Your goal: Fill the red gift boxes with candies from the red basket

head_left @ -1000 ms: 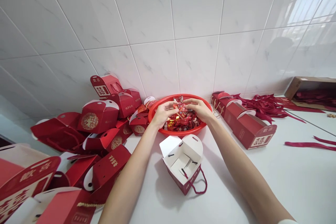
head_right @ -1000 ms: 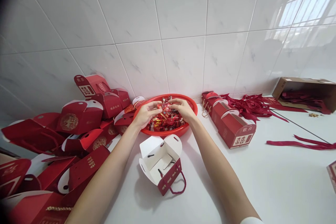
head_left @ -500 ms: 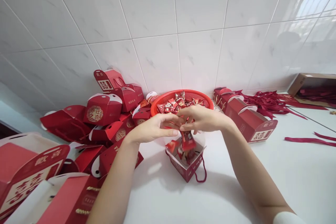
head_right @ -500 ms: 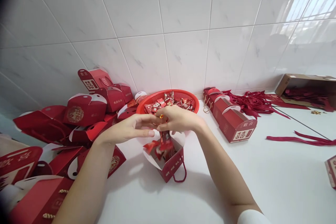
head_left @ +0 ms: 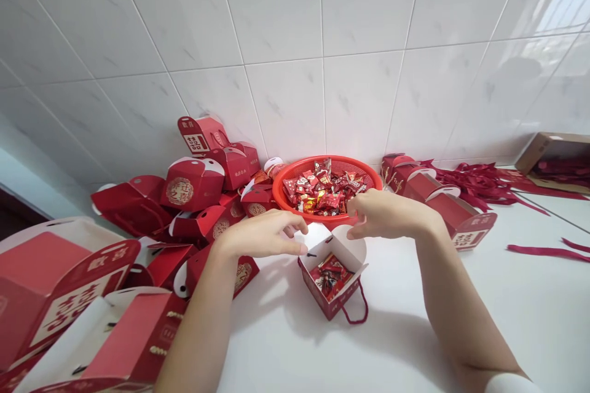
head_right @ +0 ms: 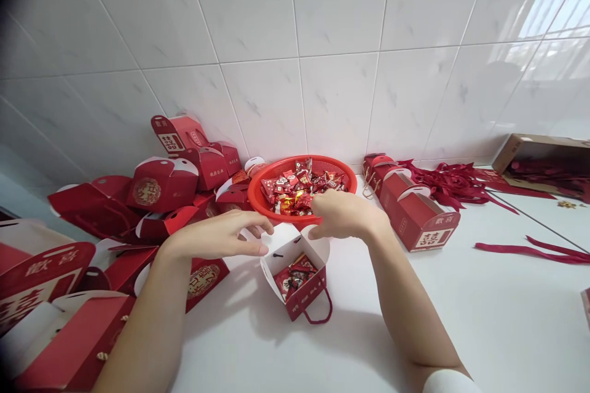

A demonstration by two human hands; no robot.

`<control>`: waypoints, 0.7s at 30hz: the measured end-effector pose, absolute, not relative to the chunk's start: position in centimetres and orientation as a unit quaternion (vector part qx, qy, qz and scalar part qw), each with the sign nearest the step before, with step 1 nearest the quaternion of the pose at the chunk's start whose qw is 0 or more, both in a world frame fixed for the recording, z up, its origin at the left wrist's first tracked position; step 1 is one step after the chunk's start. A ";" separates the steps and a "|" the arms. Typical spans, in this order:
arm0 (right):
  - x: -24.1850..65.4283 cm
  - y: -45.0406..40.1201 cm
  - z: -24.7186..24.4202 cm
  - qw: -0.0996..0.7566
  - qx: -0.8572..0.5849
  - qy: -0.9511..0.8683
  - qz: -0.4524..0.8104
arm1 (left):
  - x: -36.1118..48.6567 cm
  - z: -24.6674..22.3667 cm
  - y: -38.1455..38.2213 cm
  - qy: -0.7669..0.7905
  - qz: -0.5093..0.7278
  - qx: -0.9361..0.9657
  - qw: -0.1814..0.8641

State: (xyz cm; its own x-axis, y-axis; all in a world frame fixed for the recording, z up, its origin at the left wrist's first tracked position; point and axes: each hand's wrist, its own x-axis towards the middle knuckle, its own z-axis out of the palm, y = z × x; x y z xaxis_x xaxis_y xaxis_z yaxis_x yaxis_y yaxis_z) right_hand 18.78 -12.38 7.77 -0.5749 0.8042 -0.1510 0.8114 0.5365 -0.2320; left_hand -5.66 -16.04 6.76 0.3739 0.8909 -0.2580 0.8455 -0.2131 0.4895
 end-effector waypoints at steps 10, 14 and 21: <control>18.2 -12.3 7.1 0.069 0.443 0.864 -0.228 | -5.2 7.3 -17.6 0.524 -0.003 0.811 0.258; 19.6 -11.9 7.4 0.037 0.350 0.884 -0.307 | -4.6 7.6 -18.3 0.459 0.001 0.845 0.272; 19.4 -11.8 7.6 0.050 0.360 0.870 -0.334 | -3.9 7.1 -18.0 0.399 -0.017 0.870 0.291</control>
State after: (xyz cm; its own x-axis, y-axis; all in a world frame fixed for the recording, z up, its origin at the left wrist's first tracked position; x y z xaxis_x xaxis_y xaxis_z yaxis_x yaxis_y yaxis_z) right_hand 19.41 -11.80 7.58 -0.7352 0.5931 -0.3282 0.6604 0.5176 -0.5440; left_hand -3.86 -17.98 7.13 0.6815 0.6833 -0.2620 0.7035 -0.5132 0.4917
